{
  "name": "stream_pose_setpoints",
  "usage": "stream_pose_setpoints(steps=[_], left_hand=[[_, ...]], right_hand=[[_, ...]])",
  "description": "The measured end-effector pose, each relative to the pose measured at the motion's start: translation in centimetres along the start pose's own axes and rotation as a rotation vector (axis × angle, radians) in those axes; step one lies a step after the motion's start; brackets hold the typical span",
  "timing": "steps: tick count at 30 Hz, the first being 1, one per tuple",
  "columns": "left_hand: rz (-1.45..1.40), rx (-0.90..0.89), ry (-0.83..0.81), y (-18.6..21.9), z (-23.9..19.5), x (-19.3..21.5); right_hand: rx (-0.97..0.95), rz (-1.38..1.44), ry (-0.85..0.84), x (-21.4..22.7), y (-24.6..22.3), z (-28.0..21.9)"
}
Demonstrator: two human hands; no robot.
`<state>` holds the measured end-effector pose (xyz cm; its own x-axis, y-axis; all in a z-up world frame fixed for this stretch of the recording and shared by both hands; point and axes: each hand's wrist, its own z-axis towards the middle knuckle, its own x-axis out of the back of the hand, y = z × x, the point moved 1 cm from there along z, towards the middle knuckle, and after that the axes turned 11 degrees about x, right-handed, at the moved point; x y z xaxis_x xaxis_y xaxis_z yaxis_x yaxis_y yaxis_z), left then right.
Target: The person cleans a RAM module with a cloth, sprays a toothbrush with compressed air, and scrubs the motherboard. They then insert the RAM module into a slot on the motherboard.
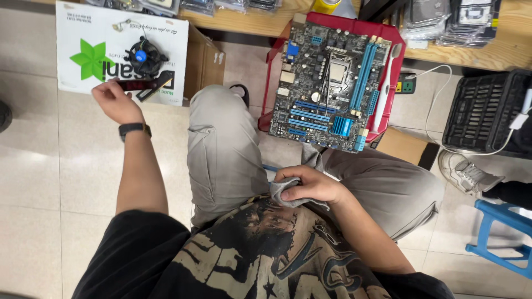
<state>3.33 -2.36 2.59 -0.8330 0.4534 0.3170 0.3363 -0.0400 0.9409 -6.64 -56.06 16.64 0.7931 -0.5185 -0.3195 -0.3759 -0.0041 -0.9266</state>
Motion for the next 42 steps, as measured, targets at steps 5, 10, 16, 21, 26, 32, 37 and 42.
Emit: stream_pose_setpoints(steps=[5,10,16,21,26,32,37,42], left_hand=[[-0.309,0.063,-0.158,7.2,-4.9,-0.7],[-0.472,0.089,-0.306,15.9,-13.0,-2.3],[-0.132,0.366,-0.91,22.2,-28.6,-6.0],[-0.428,0.18,-1.422,24.0,-35.9,-8.1],[-0.314,0.048,-1.467,25.7,-38.4,-6.7],[-0.379,0.067,-1.596,25.3,-38.0,-4.6],[-0.528,0.183,-1.751,23.2,-37.7,-3.4],[-0.697,0.078,-1.909,22.4,-38.0,-2.9]], right_hand=[[0.045,0.141,0.053,-1.2,-2.3,-0.1],[0.179,0.149,0.018,-2.9,-6.0,-1.3],[0.454,0.124,0.426,-4.8,-8.1,-4.0],[0.354,-0.1,0.986,-2.7,-5.7,-5.7],[0.402,-0.019,1.027,-4.5,-5.8,-4.3],[0.494,0.27,1.139,-6.8,-5.2,-2.8],[0.398,0.358,1.11,-8.2,-7.8,-2.9],[0.44,0.507,1.182,-8.8,-9.1,-3.1]])
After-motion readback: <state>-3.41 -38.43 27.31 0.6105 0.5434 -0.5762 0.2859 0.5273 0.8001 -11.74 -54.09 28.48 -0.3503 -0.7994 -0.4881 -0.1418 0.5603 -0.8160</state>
